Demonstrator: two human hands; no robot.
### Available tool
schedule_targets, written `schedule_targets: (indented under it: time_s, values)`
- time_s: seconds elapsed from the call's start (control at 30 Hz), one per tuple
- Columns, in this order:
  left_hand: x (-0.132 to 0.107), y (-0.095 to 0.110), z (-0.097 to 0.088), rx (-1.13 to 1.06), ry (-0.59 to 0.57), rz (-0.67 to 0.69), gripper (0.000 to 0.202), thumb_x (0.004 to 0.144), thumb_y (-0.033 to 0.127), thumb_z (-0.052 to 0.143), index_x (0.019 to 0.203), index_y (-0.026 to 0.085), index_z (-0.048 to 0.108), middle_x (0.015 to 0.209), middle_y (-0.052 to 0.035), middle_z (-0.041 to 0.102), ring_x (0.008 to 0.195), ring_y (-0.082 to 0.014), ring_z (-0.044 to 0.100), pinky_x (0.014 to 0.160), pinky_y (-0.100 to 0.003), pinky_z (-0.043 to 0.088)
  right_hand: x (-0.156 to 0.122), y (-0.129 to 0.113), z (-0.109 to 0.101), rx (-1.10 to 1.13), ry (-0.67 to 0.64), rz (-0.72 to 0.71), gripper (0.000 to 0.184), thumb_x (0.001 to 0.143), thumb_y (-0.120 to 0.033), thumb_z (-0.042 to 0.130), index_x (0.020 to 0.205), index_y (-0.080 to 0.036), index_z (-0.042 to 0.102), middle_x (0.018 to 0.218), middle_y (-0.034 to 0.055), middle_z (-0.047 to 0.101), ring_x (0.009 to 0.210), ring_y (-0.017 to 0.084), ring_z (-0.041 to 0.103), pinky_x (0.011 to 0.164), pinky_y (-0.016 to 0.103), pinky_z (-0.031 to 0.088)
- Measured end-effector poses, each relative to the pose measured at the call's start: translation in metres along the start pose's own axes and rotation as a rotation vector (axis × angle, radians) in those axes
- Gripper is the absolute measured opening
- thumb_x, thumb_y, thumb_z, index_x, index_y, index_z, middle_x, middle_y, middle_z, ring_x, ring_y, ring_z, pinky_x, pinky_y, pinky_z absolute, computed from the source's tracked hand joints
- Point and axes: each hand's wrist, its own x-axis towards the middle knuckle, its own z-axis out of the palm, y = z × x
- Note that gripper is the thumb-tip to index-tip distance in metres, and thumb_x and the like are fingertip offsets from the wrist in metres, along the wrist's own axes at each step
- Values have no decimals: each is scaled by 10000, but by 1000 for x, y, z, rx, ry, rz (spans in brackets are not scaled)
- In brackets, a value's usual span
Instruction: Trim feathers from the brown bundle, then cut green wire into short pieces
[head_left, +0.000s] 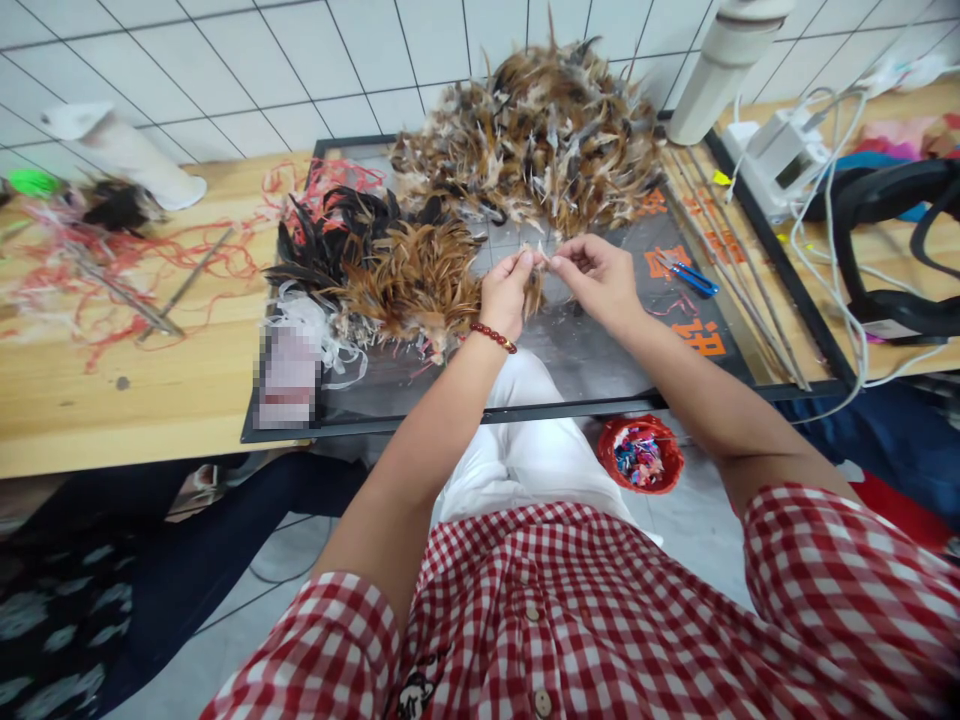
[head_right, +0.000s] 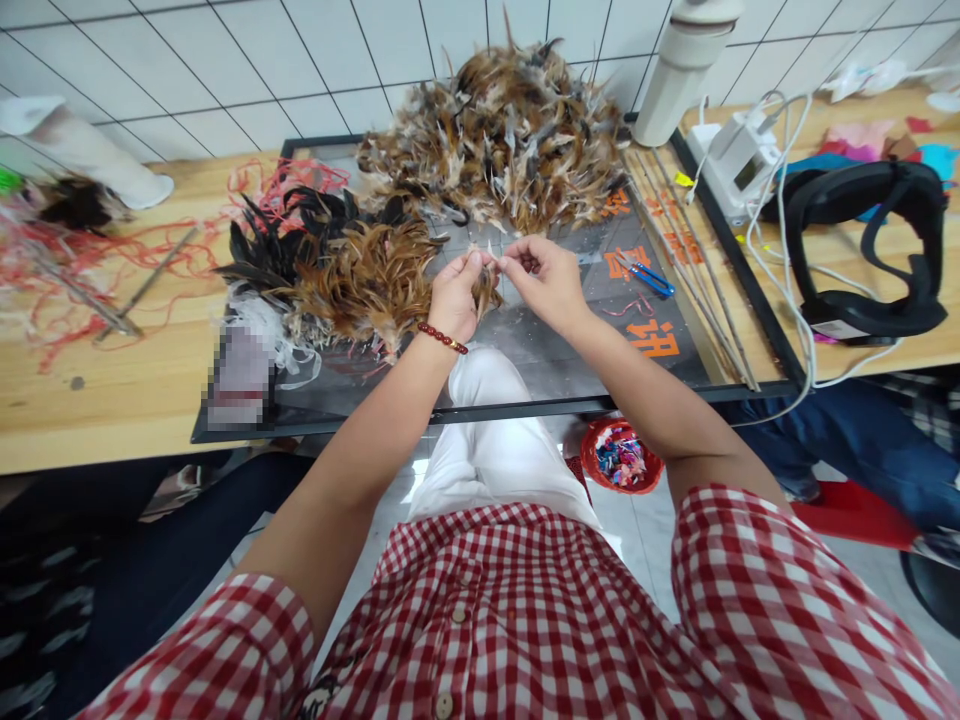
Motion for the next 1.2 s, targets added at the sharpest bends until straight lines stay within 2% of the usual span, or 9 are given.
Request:
schedule_targets:
  time_s: [0.2,0.37,0.47,0.57,0.7,0.83,1.0,1.13,1.2]
  values:
    - [-9,4,5,82,-102,38,217,888,359,790,787,181,718,804,-21,765,914,-155,744,916,-275,562,7,5,-1,241,-32,127,577,806,-804,691,904,-236,725,833,8,688,789,149,624,745,313,539]
    - [-12,3,7,109,-136,58,234,886,375,793,784,179,715,822,-21,763,898,-158,745,907,-286,566,8,2,-2,316,-25,146,520,767,-750,776,844,-239,715,786,-5,666,760,146,615,742,319,549]
    - [-12,3,5,124,-119,21,269,885,437,787,819,185,720,798,-19,754,828,-156,743,832,-284,581,7,-1,-1,320,-29,126,464,795,-696,784,813,-239,704,750,-14,649,720,139,609,730,322,553]
    - [-14,4,4,150,-162,15,288,870,445,802,784,185,713,725,-10,733,751,-144,721,760,-263,577,5,-3,1,298,-50,95,427,840,-665,751,828,-240,714,741,-11,645,693,140,605,722,334,547]
    - [-17,8,5,179,-183,25,269,868,368,813,710,190,687,645,9,687,697,-114,682,713,-223,550,6,-2,-3,124,-47,31,376,900,-614,699,862,-242,739,801,16,672,769,166,625,772,360,539]
    - [-18,13,8,118,-52,-3,212,915,356,765,793,200,690,618,41,622,633,-84,644,647,-197,519,13,10,-25,-152,-78,-51,276,925,-502,675,949,-243,768,912,53,721,870,209,639,814,383,521]
    - [-18,18,9,101,46,-40,242,962,438,699,895,206,683,607,61,565,521,-53,555,507,-164,443,14,33,-49,-473,-301,-131,213,907,-288,607,970,-234,803,975,96,761,955,278,652,864,432,483]
    - [-17,17,8,131,50,-43,257,955,444,709,861,209,665,620,63,558,481,-41,501,466,-167,390,12,38,-49,-566,-447,-165,284,902,-267,594,1094,-243,802,1052,103,774,991,283,649,865,418,458]
    - [-16,16,7,133,46,-38,265,949,428,721,831,203,647,625,66,552,476,-35,491,474,-167,388,10,36,-45,-570,-493,-184,266,902,-278,600,1077,-240,796,1062,99,772,995,279,648,864,408,447]
